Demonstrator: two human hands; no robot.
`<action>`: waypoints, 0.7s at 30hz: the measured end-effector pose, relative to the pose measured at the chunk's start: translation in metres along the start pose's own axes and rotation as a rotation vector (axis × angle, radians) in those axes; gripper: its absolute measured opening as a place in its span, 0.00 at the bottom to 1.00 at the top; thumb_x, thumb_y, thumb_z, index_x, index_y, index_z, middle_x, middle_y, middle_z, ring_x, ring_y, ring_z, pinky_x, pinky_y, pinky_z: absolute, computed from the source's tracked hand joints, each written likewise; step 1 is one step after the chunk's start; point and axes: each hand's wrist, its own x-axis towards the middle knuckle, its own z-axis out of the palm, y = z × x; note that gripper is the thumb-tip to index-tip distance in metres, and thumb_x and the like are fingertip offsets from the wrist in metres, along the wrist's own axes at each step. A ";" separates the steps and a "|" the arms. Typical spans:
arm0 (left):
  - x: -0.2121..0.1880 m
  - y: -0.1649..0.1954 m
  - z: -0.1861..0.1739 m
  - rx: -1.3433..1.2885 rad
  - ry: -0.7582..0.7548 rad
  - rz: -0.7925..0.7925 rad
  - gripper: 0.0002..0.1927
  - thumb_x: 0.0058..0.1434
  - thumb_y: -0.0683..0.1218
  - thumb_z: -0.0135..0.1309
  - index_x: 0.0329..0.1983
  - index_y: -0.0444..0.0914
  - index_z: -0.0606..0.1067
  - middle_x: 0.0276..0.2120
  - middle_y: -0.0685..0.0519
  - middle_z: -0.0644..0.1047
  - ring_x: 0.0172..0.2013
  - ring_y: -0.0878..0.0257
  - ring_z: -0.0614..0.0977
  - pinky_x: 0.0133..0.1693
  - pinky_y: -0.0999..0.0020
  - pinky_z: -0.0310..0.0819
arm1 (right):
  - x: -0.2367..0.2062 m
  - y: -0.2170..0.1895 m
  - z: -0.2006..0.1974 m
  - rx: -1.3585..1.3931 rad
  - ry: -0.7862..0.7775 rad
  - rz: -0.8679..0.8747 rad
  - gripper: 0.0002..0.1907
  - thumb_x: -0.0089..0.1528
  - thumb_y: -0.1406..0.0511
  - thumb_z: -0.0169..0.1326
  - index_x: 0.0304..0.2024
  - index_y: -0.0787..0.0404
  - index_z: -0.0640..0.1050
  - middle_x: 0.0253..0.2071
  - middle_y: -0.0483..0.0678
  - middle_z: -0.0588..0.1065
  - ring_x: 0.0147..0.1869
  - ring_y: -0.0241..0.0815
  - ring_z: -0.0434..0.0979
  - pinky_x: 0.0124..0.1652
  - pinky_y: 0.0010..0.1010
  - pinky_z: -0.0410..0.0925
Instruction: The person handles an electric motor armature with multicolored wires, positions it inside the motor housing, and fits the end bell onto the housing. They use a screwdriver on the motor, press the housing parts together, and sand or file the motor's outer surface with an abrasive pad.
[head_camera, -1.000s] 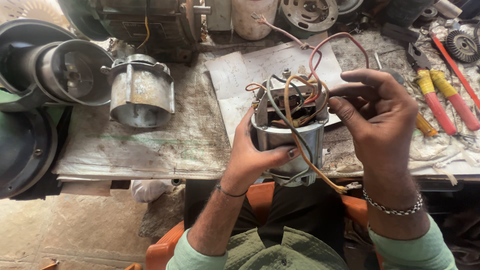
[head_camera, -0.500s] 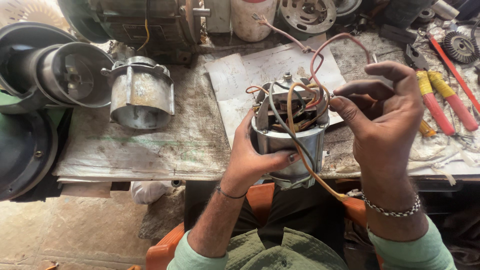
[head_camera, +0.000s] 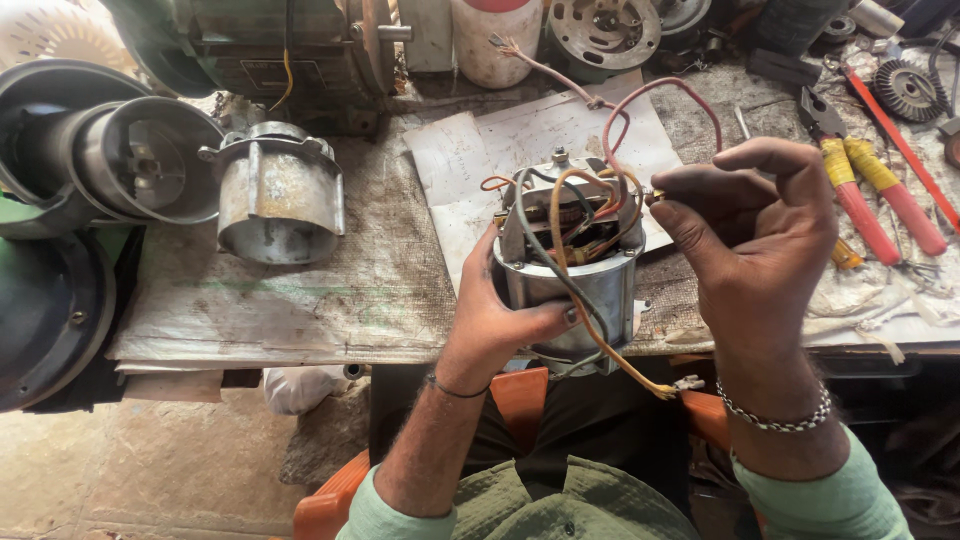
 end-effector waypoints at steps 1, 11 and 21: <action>0.000 -0.001 0.000 -0.017 -0.004 0.005 0.39 0.47 0.41 0.67 0.63 0.31 0.68 0.50 0.50 0.78 0.50 0.65 0.81 0.56 0.66 0.80 | 0.000 0.002 0.000 0.028 0.012 0.007 0.22 0.66 0.78 0.62 0.55 0.62 0.65 0.46 0.56 0.80 0.52 0.41 0.84 0.51 0.25 0.79; -0.003 -0.002 -0.001 0.011 0.032 -0.056 0.34 0.43 0.40 0.68 0.55 0.31 0.71 0.44 0.51 0.79 0.45 0.65 0.82 0.49 0.67 0.81 | -0.011 0.032 -0.001 0.324 0.032 0.019 0.27 0.69 0.78 0.65 0.60 0.62 0.63 0.47 0.57 0.79 0.54 0.42 0.82 0.58 0.29 0.76; -0.004 0.000 0.000 0.041 0.038 -0.046 0.36 0.42 0.41 0.69 0.56 0.31 0.71 0.44 0.52 0.80 0.44 0.65 0.82 0.47 0.68 0.80 | -0.009 0.041 0.005 0.678 0.090 0.229 0.29 0.64 0.80 0.62 0.60 0.64 0.61 0.47 0.58 0.78 0.52 0.44 0.82 0.56 0.31 0.77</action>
